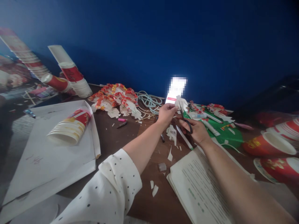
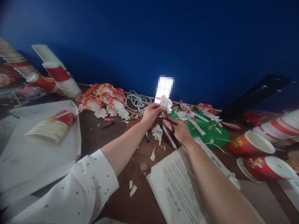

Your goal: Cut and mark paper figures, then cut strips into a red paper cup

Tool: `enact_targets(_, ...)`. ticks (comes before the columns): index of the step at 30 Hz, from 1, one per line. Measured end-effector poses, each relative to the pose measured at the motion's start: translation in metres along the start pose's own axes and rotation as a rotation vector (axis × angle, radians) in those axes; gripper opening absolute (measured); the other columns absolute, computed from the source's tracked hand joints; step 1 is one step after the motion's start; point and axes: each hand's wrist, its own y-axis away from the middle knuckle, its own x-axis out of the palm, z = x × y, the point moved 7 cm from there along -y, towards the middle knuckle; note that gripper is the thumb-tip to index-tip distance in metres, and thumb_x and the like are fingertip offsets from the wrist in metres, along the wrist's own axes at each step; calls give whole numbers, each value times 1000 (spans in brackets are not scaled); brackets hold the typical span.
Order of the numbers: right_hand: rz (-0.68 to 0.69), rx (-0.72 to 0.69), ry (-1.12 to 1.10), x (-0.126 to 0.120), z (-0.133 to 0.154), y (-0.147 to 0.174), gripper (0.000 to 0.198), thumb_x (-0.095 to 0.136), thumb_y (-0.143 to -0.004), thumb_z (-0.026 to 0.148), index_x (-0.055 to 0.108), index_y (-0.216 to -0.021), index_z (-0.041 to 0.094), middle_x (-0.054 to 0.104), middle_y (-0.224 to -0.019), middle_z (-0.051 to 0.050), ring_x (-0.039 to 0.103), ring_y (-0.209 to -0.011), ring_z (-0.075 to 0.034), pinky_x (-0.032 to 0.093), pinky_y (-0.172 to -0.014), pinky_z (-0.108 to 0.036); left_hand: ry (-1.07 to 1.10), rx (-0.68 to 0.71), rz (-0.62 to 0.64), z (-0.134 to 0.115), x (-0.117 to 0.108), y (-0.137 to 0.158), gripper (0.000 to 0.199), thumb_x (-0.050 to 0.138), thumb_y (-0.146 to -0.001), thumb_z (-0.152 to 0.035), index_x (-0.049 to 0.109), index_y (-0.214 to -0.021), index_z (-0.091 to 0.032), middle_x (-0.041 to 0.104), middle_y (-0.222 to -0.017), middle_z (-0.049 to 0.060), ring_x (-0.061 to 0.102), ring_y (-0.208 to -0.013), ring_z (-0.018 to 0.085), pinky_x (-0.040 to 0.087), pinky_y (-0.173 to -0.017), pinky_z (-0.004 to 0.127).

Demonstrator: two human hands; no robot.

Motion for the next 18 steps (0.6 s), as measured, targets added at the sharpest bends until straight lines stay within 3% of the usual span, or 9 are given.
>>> enact_targets(11,4,1,16,0,1,0,46,70,-71,51,73,-105,19,53,-49,3,43,-46,-11,30,-45,-25,10,-27,-6,-5,0,4,7,64,-73,-22,59,-73,-16,55,-59,-2,48,-54,8,39,-58,21)
enact_targets(18,-2,-36,-32,0,-1,-3,45,67,-74,50,71,-107,20,59,-59,1,49,-51,-12,33,-46,-24,-19,4,8,-5,-1,4,12,66,-71,-27,58,-72,-17,55,-61,-3,48,-55,8,39,-56,21)
